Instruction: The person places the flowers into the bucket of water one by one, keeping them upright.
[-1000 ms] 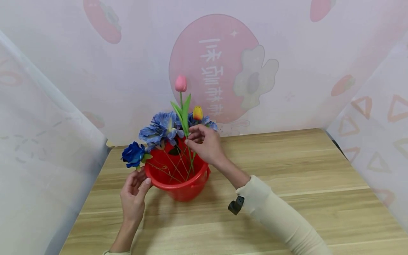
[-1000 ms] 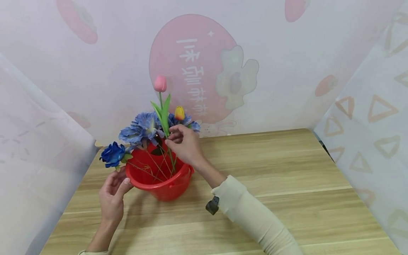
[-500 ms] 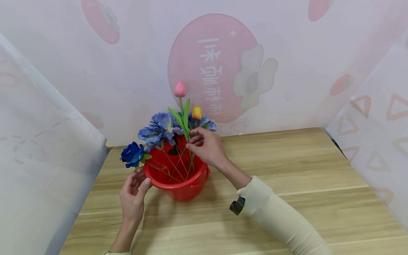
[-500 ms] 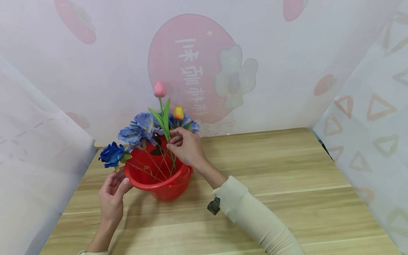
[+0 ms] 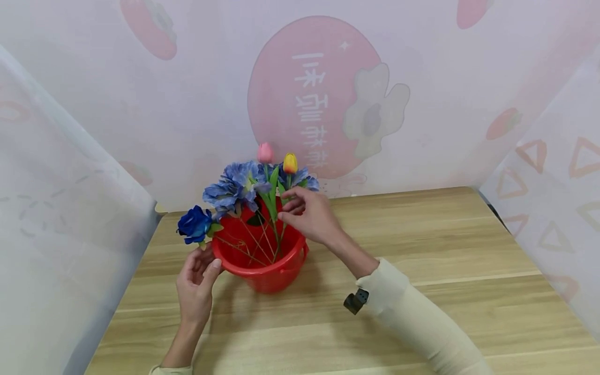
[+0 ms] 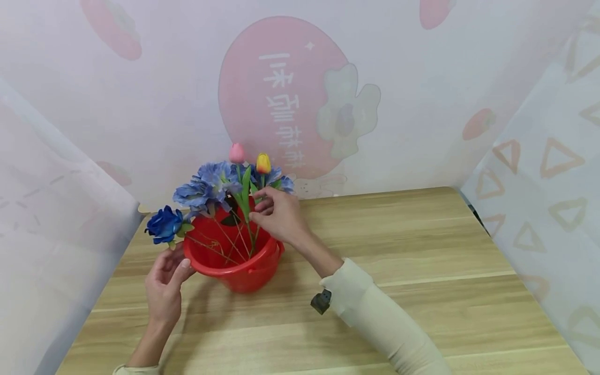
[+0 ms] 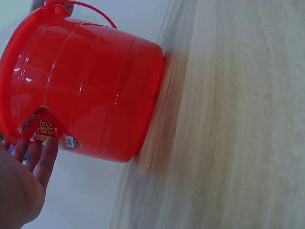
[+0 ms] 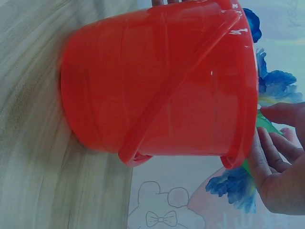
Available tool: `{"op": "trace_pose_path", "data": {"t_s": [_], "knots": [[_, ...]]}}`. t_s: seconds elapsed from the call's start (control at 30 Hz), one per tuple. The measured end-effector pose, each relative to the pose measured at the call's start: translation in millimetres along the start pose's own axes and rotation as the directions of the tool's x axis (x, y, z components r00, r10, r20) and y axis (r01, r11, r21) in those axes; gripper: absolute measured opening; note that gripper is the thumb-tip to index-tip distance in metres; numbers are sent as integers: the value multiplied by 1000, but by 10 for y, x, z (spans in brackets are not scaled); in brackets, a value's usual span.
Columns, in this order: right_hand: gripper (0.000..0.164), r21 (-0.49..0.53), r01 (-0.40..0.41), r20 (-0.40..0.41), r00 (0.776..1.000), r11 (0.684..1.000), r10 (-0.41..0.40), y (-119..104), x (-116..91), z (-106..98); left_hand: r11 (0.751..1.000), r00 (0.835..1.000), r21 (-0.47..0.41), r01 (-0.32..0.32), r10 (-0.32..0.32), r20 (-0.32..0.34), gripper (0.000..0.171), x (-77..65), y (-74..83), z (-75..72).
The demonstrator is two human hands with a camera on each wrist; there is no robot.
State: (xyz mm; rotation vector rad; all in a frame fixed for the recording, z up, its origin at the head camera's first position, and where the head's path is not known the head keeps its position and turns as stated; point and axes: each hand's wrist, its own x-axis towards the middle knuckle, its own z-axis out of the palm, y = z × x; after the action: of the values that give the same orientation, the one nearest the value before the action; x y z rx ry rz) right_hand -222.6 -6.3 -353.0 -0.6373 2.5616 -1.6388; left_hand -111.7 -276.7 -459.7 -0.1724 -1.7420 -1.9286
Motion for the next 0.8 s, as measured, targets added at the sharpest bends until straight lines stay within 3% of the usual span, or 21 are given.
{"op": "trace_pose_path", "data": {"t_s": [0.33, 0.8], "knots": [[39, 27, -39, -36, 999, 999, 40, 40, -184, -203, 1000, 1000, 3, 11, -11, -5, 32, 10, 5, 5], [37, 13, -52, -131, 990, 999, 53, 269, -515, -670, 1000, 1000, 1, 11, -11, -3, 33, 8, 0, -8]]}}
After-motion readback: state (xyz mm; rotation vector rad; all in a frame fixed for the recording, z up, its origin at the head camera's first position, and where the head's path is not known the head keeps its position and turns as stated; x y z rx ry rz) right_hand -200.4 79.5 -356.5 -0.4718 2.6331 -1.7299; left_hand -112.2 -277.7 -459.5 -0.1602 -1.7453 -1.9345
